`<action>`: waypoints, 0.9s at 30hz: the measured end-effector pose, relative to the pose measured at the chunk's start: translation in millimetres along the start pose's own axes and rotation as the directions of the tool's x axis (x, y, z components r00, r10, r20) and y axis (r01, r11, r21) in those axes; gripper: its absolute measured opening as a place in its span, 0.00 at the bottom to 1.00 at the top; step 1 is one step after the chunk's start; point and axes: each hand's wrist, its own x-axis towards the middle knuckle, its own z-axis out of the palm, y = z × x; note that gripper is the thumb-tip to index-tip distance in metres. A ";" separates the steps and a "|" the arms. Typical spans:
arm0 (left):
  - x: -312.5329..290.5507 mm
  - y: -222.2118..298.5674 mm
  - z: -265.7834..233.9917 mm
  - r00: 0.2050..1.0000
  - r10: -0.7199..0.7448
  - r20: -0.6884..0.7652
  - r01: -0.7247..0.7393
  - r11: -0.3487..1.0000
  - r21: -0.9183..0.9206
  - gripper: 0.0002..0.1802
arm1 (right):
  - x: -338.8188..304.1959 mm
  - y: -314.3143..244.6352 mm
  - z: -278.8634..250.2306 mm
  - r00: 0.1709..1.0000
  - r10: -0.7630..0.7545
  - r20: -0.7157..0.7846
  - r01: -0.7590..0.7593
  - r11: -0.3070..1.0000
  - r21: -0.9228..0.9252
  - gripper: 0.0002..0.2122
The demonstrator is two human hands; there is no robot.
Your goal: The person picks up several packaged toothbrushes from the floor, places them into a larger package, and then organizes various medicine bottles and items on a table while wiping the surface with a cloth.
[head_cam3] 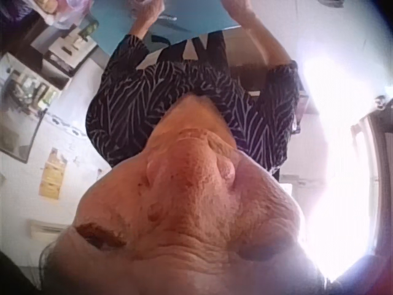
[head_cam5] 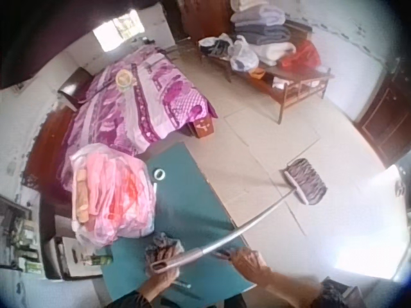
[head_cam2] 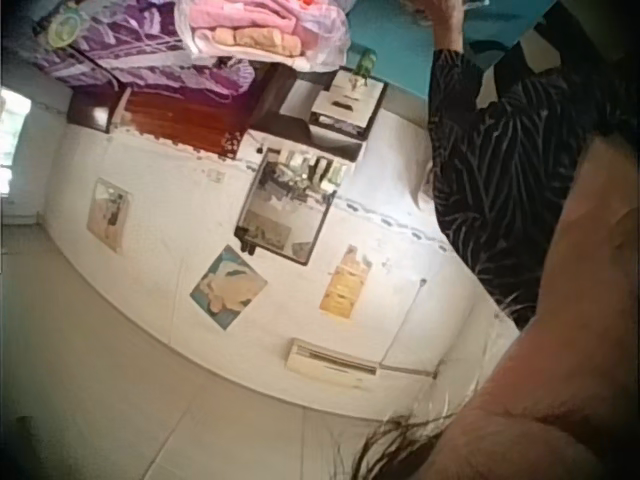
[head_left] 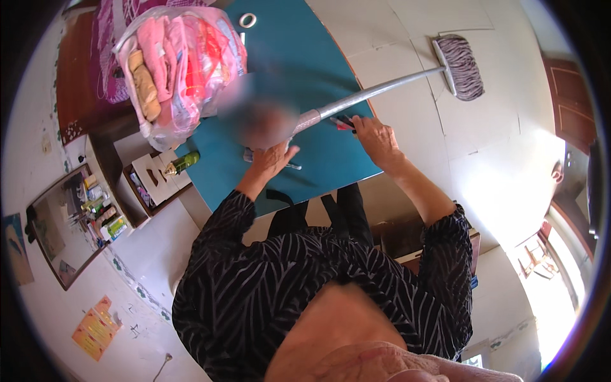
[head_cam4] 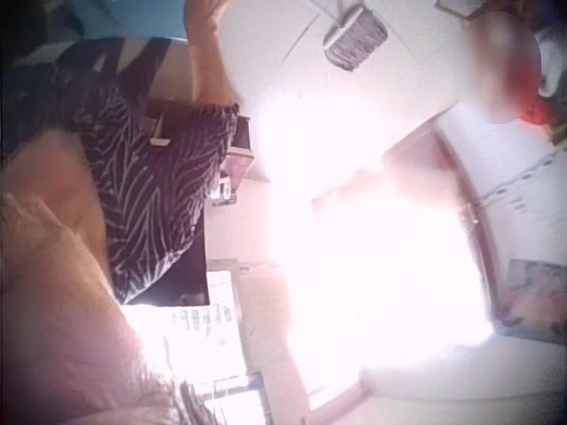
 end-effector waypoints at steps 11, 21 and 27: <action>221.3 -38.7 -119.6 0.857 0.077 -0.509 -0.231 0.941 -0.247 0.24 | 9.4 4.3 6.9 0.946 0.068 0.316 -0.065 0.998 -0.021 0.02; 282.6 -8.1 -32.3 0.855 0.226 -0.467 -0.238 0.971 0.036 0.33 | -1.7 3.4 15.6 0.964 0.113 0.239 -0.123 0.992 0.027 0.03; 152.3 9.0 4.1 0.821 0.465 -0.333 -0.496 0.868 -0.012 0.30 | -4.6 4.5 16.4 0.949 0.197 0.245 -0.201 0.980 -0.008 0.05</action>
